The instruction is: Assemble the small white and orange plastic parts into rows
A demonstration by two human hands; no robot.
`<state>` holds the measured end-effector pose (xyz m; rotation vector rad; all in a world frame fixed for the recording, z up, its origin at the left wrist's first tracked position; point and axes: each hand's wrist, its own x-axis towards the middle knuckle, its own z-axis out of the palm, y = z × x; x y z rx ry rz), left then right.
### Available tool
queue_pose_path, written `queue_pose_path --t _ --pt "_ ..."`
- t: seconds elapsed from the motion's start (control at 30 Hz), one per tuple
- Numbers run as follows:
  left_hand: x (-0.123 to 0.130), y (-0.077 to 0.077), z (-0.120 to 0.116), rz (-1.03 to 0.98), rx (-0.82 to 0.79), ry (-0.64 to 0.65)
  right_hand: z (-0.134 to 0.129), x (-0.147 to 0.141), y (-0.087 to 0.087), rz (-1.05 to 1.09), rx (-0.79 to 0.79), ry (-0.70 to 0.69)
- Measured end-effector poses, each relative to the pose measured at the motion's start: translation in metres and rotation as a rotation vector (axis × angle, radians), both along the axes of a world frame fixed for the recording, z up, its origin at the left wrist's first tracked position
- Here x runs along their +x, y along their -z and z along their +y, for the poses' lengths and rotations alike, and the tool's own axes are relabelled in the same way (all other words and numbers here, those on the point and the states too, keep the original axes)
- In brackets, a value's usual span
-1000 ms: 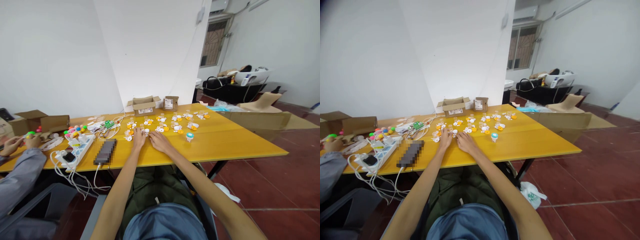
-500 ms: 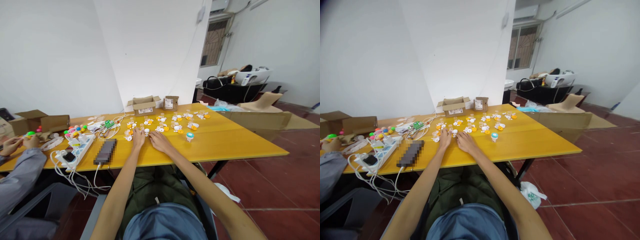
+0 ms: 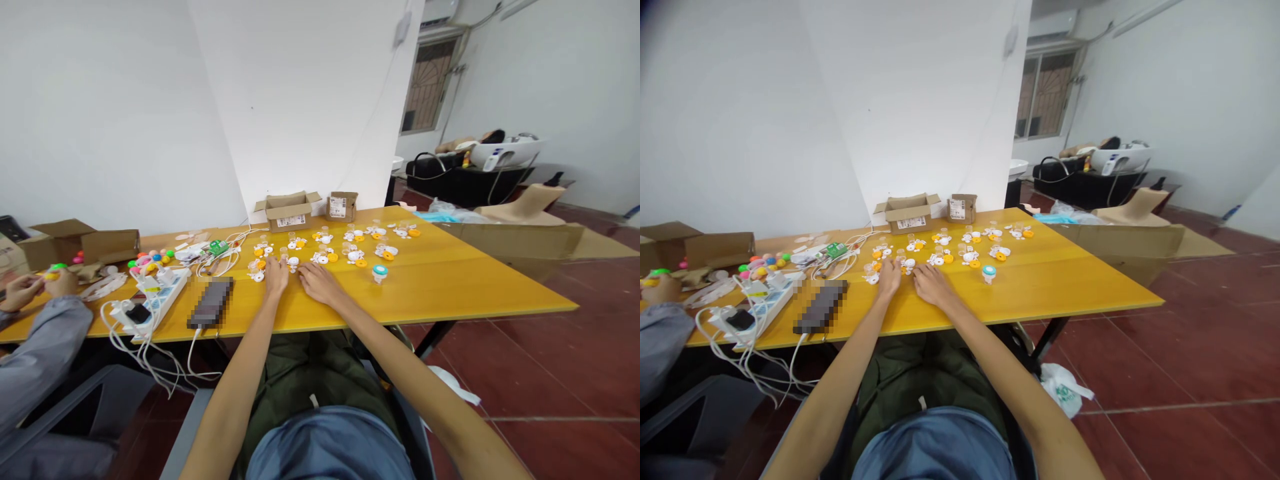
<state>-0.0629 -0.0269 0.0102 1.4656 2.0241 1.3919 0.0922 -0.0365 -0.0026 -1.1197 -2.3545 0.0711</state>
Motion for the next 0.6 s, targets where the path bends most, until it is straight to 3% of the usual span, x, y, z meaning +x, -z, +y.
queue_pose_path --t 0.27,0.6 --pt "-0.004 0.000 0.004 -0.081 0.046 0.016 -0.003 -0.001 -0.003 -0.008 -0.012 0.004" --pt "-0.012 0.007 0.017 -0.118 -0.011 -0.035 -0.006 -0.001 -0.006 -0.008 -0.027 0.019"
